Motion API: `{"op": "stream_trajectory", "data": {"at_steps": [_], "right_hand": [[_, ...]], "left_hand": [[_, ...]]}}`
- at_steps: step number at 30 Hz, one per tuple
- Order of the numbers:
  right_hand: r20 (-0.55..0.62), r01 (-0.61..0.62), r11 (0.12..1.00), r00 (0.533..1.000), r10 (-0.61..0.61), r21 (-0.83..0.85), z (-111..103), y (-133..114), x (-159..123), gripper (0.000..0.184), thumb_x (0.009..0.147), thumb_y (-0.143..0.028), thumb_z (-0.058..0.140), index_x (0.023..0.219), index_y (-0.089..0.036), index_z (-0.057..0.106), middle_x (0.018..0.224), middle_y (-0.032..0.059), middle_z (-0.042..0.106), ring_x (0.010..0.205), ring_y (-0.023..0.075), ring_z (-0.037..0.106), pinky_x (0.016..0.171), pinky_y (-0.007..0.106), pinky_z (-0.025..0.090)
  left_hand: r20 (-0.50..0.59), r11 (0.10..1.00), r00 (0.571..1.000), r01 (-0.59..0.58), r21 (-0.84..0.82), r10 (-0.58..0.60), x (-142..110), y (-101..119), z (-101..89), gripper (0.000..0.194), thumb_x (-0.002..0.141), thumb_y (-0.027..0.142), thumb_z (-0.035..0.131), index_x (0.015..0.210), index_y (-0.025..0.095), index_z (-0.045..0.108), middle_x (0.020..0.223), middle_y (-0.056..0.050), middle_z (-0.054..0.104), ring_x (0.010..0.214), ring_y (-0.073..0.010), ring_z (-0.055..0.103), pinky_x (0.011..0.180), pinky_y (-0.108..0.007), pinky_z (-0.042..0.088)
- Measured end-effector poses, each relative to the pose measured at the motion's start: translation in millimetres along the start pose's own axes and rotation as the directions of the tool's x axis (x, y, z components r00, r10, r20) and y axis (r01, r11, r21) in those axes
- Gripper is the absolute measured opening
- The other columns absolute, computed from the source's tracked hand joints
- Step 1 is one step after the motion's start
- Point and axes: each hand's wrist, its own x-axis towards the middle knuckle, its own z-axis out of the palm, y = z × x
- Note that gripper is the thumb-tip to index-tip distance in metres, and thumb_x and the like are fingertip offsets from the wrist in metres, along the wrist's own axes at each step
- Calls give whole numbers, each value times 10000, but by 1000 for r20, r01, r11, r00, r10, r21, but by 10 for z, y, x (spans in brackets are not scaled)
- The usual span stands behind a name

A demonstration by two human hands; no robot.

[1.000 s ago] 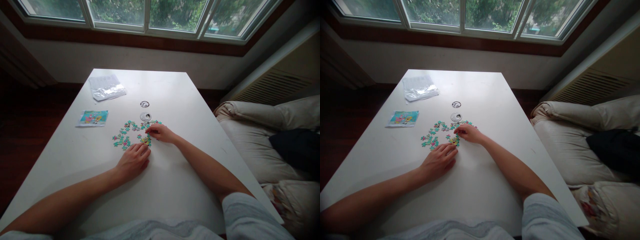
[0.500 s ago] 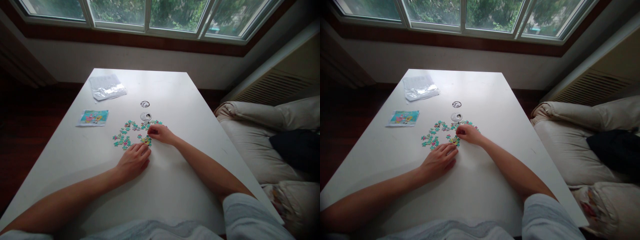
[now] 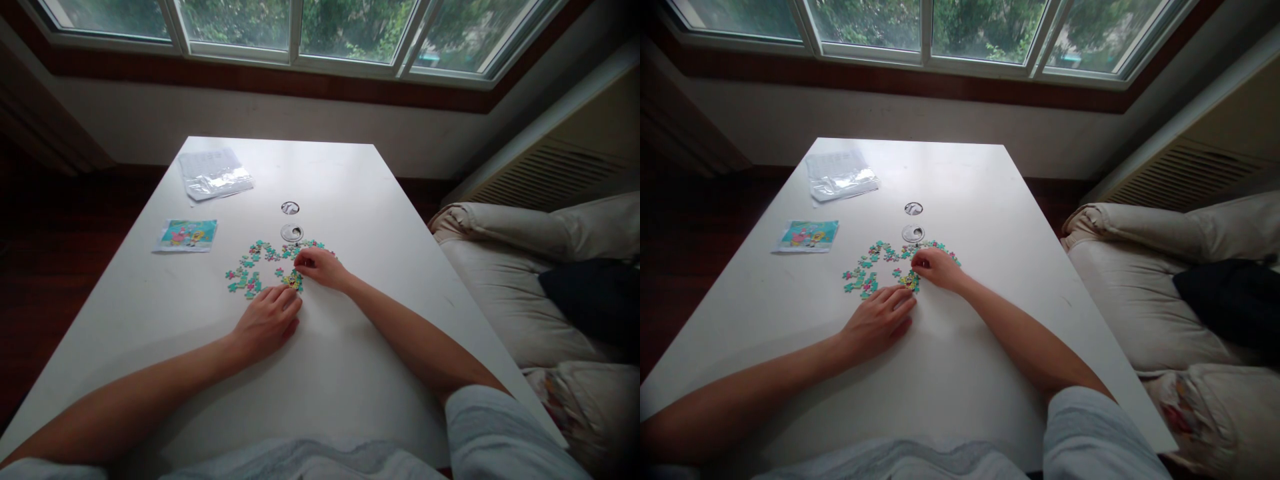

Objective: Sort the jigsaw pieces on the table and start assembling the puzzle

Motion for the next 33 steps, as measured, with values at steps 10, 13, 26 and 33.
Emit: {"op": "stream_trajectory", "data": {"at_steps": [10,13,26,33], "right_hand": [[95,117,992,989,-112,-55,-69,8,10,138,873,-159,658,977,-194,743,766,6,628,743,138,542,751,255,400],[120,155,987,982,-148,-52,-82,21,10,170,875,-159,650,1010,-198,746,780,16,642,763,147,546,772,266,406],[98,-131,957,989,109,260,-40,44,-14,163,862,-329,654,917,-176,656,735,-20,619,625,100,497,618,231,409],[101,-142,946,988,118,291,-59,36,-7,164,868,-340,637,881,-177,632,686,-41,565,578,92,470,558,221,389]], "left_hand": [[-10,999,1000,-14,53,14,-11,7,9,285,962,240,505,1228,172,582,1365,-139,588,1293,-284,520,1095,-455,410],[-14,996,1000,-17,85,18,-31,19,37,326,984,247,474,1279,148,569,1409,-153,577,1315,-278,520,1131,-463,367],[52,990,999,0,140,-7,-45,91,-38,379,966,246,499,1316,114,559,1460,-178,541,1206,-287,568,1053,-448,420],[43,993,999,-9,120,4,-50,74,-21,379,965,246,493,1315,112,548,1477,-191,521,1227,-294,548,1061,-461,414]]}}
